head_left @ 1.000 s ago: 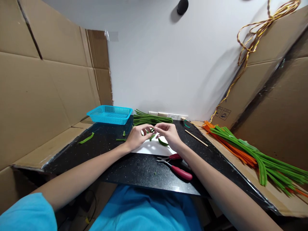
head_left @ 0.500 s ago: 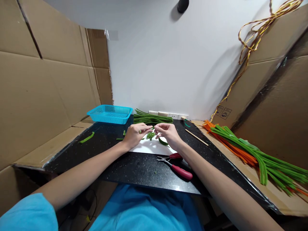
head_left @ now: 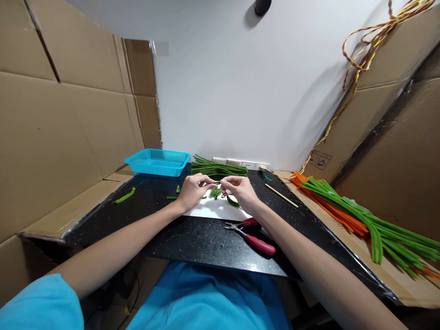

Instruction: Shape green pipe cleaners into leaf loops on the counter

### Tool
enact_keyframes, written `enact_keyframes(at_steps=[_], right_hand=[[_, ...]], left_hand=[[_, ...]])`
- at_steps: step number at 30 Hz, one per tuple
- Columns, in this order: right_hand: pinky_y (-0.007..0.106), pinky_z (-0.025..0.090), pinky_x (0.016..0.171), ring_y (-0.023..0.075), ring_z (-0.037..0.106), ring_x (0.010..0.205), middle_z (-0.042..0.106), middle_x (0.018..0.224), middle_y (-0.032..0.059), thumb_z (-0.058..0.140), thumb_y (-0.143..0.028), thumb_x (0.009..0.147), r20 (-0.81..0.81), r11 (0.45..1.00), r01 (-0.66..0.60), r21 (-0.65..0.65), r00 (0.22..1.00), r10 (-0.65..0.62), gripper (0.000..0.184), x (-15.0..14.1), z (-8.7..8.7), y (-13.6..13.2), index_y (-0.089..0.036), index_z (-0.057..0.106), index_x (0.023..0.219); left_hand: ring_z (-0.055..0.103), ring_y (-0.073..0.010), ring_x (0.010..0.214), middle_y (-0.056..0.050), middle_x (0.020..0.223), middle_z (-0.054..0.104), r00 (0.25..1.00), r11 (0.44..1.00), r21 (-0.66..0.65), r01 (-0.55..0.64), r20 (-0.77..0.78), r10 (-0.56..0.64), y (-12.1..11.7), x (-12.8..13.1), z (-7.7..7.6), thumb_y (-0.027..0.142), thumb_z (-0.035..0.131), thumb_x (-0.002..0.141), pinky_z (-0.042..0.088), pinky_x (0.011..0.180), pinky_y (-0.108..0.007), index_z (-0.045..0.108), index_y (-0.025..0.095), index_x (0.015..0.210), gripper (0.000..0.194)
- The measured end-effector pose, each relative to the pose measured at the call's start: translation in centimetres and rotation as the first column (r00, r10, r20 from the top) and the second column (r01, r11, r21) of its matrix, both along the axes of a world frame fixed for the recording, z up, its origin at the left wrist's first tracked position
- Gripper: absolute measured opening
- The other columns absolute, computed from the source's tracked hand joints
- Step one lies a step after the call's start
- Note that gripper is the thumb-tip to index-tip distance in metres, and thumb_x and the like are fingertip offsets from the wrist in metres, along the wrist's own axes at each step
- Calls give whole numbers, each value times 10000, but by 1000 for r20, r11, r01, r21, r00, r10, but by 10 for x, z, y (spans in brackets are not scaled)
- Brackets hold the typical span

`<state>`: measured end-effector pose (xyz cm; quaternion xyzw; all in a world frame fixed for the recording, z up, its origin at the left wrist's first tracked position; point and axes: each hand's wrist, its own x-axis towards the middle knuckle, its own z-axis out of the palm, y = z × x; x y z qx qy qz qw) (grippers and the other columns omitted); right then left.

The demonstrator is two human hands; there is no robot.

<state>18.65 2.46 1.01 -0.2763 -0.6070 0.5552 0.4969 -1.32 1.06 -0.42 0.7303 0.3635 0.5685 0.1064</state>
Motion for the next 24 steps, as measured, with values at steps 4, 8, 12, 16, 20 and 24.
enact_keyframes(at_steps=[4, 8, 12, 16, 20, 24], right_hand=[[303, 598, 594, 139, 622, 589, 688, 666, 29, 970, -504, 625, 3, 1000, -8, -1, 1000, 8, 422, 0, 0, 0, -150, 776, 750], [301, 599, 596, 141, 625, 596, 686, 667, 30, 963, -515, 634, 10, 1000, -4, 3, 1000, 4, 426, 0, -1, 0, -150, 777, 752], [300, 593, 589, 140, 622, 590, 685, 664, 34, 961, -503, 641, 13, 1000, 2, 5, 1000, -2, 418, 0, 0, -1, -143, 775, 744], [306, 589, 591, 141, 620, 589, 683, 668, 32, 956, -485, 660, 11, 1000, 2, 13, 1000, -2, 398, 0, 0, 0, -144, 775, 757], [312, 588, 583, 148, 619, 588, 682, 664, 33, 949, -508, 659, 4, 998, 25, 57, 1000, -25, 416, 1, 1, 0, -145, 774, 760], [304, 585, 570, 148, 617, 587, 684, 667, 37, 931, -519, 686, 22, 994, 32, 106, 999, -35, 418, 0, 3, -2, -142, 779, 784]], left_hand=[[543, -154, 621, -59, 721, 724, 1000, 1000, 13, 16, -6, -16, 2, 0, -2, 415, 798, 886, 381, 584, -291, 824, 176, 844, 243], [541, -150, 616, -48, 701, 717, 1000, 1000, 12, 17, -14, -17, 1, 0, -1, 376, 800, 884, 377, 585, -287, 815, 176, 824, 210], [542, -146, 610, -49, 707, 731, 999, 1000, 2, 27, -18, -27, 0, 1, 1, 364, 795, 887, 384, 587, -284, 805, 167, 811, 212], [543, -141, 603, -52, 722, 751, 999, 998, -44, 40, -11, -40, -2, 1, 3, 349, 794, 882, 389, 589, -279, 808, 161, 823, 198], [552, -138, 615, -64, 777, 773, 998, 989, -136, 59, 8, -58, -3, 2, 5, 406, 819, 854, 400, 592, -271, 813, 146, 897, 264], [654, -167, 737, -94, 866, 785, 974, 942, -250, 225, 88, -209, -2, 6, 6, 449, 756, 896, 471, 672, -269, 799, 131, 936, 323]])
